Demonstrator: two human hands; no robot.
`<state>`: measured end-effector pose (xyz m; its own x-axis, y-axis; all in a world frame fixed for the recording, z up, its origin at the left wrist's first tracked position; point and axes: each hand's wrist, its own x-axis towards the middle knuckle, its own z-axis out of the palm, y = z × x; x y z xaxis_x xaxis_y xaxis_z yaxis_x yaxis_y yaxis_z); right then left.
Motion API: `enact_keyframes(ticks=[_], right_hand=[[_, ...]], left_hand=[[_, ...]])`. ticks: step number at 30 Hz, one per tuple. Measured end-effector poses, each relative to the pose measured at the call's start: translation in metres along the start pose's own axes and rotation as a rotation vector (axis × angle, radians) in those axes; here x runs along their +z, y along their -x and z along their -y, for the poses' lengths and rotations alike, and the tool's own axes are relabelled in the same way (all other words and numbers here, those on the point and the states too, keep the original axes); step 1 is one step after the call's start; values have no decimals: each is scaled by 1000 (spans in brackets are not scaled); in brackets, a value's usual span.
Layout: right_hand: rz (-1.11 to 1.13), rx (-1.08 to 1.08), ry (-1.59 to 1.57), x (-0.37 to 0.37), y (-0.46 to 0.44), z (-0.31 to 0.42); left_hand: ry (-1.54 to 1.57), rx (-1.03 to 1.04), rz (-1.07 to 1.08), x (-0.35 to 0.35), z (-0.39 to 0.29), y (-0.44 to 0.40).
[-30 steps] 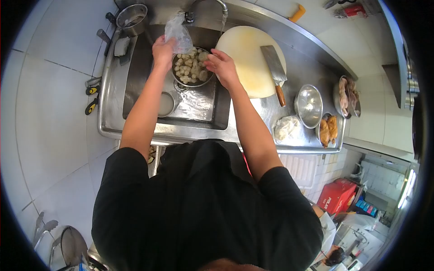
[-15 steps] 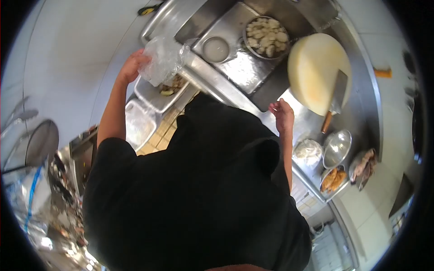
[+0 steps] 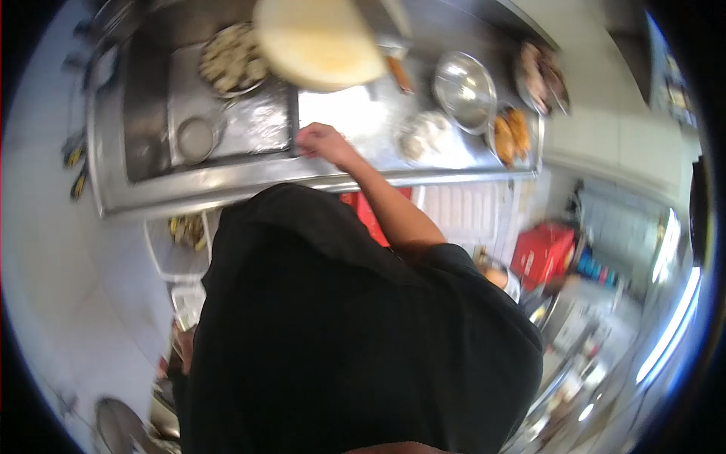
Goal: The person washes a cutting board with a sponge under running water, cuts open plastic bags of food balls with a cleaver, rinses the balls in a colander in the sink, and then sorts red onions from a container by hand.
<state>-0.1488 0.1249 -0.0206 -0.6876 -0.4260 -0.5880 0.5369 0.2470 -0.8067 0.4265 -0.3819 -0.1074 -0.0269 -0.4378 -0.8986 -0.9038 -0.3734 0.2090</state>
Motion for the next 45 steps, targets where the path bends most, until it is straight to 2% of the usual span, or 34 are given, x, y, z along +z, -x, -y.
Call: enact_keyframes(ticks=[1,4,5,6,7,8,9,11,13,14,15,16,17,18,19,20,21,22,23,24,25,26,27,29,34,37,38,41,42,44,45], right_hand=[[-19,-21,14,-6,13,8],[-366,-75,85,-39,43,-4],[-521,-141,82,-52,58,-1],[-672,-204,79,-70,78,3],[-898,-263,215,-104,80,-24],[-1118,-360,230,-139,84,-48],[-1192,-264,188,-156,113,-32],[-1555,-85,623,-205,128,-53],[-1524,-43,525,-266,113,-104],[-1503,-22,480,-282,106,-118],[-1363,-15,314,-283,106,-115],[-1215,-6,152,-281,108,-106],[-1063,4,-8,-272,112,-91],[-899,45,-82,-256,125,-67],[-877,72,-97,-241,128,-61],[-850,99,-106,-226,128,-57],[-818,125,-109,-212,127,-56],[-886,30,-62,-202,114,-78],[-947,-68,-13,-192,102,-101],[-923,-77,-95,-157,116,-70],[-945,-68,-53,-144,110,-80],[-942,-100,-47,-132,105,-85],[-943,-132,-42,-121,101,-89],[-803,-203,-247,-93,109,-64],[-674,-261,-480,-74,93,-56],[-617,-113,-115,-78,85,-42],[-570,-115,-9,-84,78,-44],[-662,-185,345,-87,74,5],[-802,-292,434,-100,56,-1],[-967,-492,505,-105,54,41],[-1045,-616,678,-109,53,60]], left_hand=[[-49,19,-21,10,-14,-14],[-168,237,16,35,-53,-54],[-232,293,87,54,-101,-25],[-325,437,165,84,-159,28],[-404,587,234,116,-220,86],[-437,590,262,137,-253,105],[-470,594,289,157,-286,123],[-596,800,383,191,-330,128],[-580,789,423,243,-370,161],[-639,861,439,269,-384,167],[-699,929,453,295,-399,174],[-932,1091,476,323,-417,188],[-878,1113,491,355,-420,181],[-957,1110,520,387,-427,206],[-954,1191,569,420,-426,210],[-946,1218,705,450,-427,223],[-974,1213,810,483,-424,214],[-879,1103,868,510,-415,218],[-916,1082,842,533,-411,232],[-941,1133,826,561,-405,220],[-922,1256,754,580,-398,215],[-824,1223,788,594,-396,214],[-785,1200,785,601,-394,211],[-711,1158,792,606,-396,208],[-724,884,851,566,-407,210],[-595,782,740,543,-407,211],[-544,727,718,541,-406,192],[-317,607,713,508,-417,178],[-227,577,722,497,-424,188],[-209,724,665,478,-439,219],[-201,795,635,469,-446,233]])
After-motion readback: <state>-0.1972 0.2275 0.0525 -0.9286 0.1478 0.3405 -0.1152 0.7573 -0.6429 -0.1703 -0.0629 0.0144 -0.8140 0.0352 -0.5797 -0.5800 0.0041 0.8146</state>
